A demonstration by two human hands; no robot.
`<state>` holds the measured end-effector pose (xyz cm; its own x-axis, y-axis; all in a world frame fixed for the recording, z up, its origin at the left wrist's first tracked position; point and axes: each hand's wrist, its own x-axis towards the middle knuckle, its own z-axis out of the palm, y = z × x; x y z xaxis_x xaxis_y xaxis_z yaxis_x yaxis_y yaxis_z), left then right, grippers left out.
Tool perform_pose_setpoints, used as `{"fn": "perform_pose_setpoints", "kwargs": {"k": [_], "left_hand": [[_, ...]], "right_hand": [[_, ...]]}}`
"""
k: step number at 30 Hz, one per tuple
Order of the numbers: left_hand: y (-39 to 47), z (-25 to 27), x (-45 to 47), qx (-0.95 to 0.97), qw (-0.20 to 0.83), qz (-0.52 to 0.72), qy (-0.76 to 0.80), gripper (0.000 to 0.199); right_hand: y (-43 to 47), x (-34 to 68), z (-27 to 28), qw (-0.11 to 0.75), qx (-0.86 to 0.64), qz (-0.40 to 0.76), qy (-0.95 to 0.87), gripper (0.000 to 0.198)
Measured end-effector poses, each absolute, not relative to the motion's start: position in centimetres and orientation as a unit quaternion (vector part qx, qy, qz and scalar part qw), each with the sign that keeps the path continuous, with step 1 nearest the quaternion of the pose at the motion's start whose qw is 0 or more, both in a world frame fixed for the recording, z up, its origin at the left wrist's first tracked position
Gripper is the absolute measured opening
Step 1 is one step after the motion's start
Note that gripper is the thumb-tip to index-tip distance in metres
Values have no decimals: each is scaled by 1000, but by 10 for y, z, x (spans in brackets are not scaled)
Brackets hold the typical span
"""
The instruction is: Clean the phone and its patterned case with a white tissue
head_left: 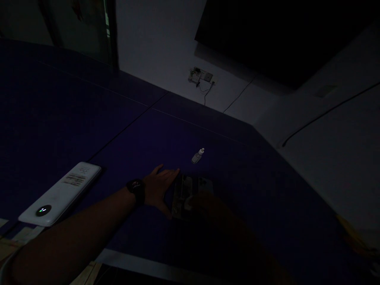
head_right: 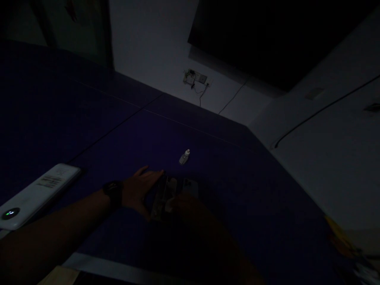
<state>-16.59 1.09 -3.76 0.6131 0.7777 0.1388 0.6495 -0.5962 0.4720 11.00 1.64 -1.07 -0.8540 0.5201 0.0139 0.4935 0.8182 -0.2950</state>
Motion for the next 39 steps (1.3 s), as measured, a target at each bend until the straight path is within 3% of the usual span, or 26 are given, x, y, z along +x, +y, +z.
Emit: {"fn": "perform_pose_setpoints", "kwargs": {"k": [6,13,20,27,39], "left_hand": [[12,-43,-166,880,181,174,404,144],[10,-40,-167,881,179,165,407,142],[11,-47,-166,883,151,178,407,140],[12,-48,-165,884,147,175,407,140],[10,-41,-166,890,147,158,402,137]], "right_hand": [[-11,115,-11,-11,-296,154,-943,25],[3,102,-9,20,-314,124,-941,27],[-15,116,-5,17,-285,201,-937,21],[-23,108,-23,46,-240,146,-959,23],[-28,108,-20,54,-299,175,-936,22]]}}
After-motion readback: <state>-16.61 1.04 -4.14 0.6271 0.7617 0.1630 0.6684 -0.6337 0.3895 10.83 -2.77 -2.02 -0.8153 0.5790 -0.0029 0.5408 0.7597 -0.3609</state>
